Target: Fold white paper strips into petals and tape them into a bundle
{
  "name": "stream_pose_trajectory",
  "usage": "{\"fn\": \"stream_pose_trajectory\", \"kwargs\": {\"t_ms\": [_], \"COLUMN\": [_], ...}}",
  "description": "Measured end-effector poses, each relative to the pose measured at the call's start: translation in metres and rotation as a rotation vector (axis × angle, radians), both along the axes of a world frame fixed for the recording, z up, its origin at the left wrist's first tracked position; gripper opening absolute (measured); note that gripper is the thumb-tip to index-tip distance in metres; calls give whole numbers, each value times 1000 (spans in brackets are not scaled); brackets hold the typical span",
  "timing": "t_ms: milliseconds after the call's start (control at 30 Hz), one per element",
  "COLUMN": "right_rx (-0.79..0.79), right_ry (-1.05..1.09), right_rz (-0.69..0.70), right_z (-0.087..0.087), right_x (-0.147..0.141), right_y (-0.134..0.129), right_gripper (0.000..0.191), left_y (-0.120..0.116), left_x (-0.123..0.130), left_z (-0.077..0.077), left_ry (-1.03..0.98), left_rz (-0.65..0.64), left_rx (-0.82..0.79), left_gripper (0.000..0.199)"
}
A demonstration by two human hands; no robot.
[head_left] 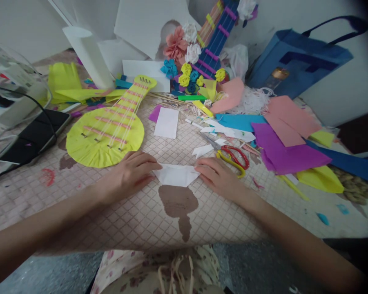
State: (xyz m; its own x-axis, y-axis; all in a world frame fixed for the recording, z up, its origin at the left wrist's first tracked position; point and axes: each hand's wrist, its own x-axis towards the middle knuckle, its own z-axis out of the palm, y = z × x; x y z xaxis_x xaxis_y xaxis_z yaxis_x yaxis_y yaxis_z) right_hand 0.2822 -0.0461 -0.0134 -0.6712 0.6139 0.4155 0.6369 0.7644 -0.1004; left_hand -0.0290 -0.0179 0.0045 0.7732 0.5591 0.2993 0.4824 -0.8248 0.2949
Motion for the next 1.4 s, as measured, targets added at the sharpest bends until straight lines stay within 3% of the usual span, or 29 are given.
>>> {"fn": "stream_pose_trajectory", "kwargs": {"t_ms": [267,433,567,900,1067,1267,1400], "right_rx": [77,16,-9,-38,-44,-33,-13], "right_ry": [-45,-70,-97,-64,-59,-59,-136], "right_rz": [132,157,171,159,157,155,131], "right_z": [6,7,6,2,2,2,8], "right_x": [-3,-6,-7,-7,-7,-7,-11], "right_y": [-10,-9,-8,-9,-8,-9,-10], "right_gripper": [17,18,19,19,17,18,19], "left_y": [12,13,10,0,3,5,6], "left_x": [11,15,12,-11,-10,-4,-3], "left_z": [0,-4,-5,-5,-6,-3,-4], "left_ry": [-10,-52,-37,-60,-4,32,47], "left_rz": [-81,-32,4,-96,-237,-233,-246], "left_rx": [-93,-96,30,397,288,175,216], "left_gripper": [16,10,5,15,26,28,30]}}
